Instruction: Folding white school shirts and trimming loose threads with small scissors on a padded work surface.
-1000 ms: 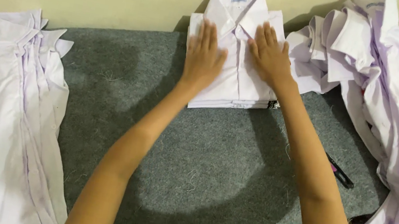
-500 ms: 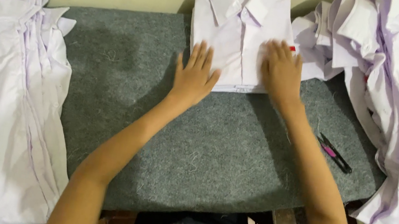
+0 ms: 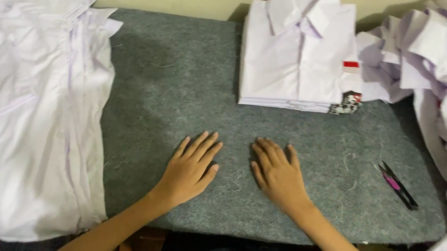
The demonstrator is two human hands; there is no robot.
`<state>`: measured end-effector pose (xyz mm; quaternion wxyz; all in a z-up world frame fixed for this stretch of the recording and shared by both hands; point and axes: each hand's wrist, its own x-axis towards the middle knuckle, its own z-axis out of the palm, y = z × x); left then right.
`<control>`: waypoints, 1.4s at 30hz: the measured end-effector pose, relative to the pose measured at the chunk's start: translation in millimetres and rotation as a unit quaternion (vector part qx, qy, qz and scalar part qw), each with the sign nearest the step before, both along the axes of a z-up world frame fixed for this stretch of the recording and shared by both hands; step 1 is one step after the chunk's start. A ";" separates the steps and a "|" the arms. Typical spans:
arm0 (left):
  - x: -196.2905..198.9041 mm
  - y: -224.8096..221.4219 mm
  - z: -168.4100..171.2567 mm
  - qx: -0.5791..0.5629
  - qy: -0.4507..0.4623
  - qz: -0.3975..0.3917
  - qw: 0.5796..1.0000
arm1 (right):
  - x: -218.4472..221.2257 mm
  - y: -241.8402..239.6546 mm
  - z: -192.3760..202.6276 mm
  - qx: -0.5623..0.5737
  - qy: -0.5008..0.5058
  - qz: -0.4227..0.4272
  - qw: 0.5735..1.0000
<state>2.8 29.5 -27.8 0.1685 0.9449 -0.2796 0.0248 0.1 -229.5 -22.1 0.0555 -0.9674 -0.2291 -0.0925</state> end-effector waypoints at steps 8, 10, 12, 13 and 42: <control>23.0 113.7 24.2 -0.026 -0.188 0.139 0.972 | 89.0 103.3 17.8 0.078 0.032 0.108 0.991; 29.5 164.3 33.2 -0.045 -0.224 0.176 0.957 | 110.9 147.0 25.3 0.118 0.043 0.150 0.981; 31.3 219.5 32.2 -0.017 -0.270 0.257 0.928 | 127.4 194.3 33.5 0.266 0.100 0.206 0.937; 27.2 241.0 37.2 -0.013 -0.269 0.270 0.924 | 139.1 218.0 24.2 0.264 0.105 0.218 0.934; -36.9 343.2 72.4 -0.047 -0.029 0.625 0.778 | 188.6 430.5 -10.5 0.567 0.467 0.065 0.675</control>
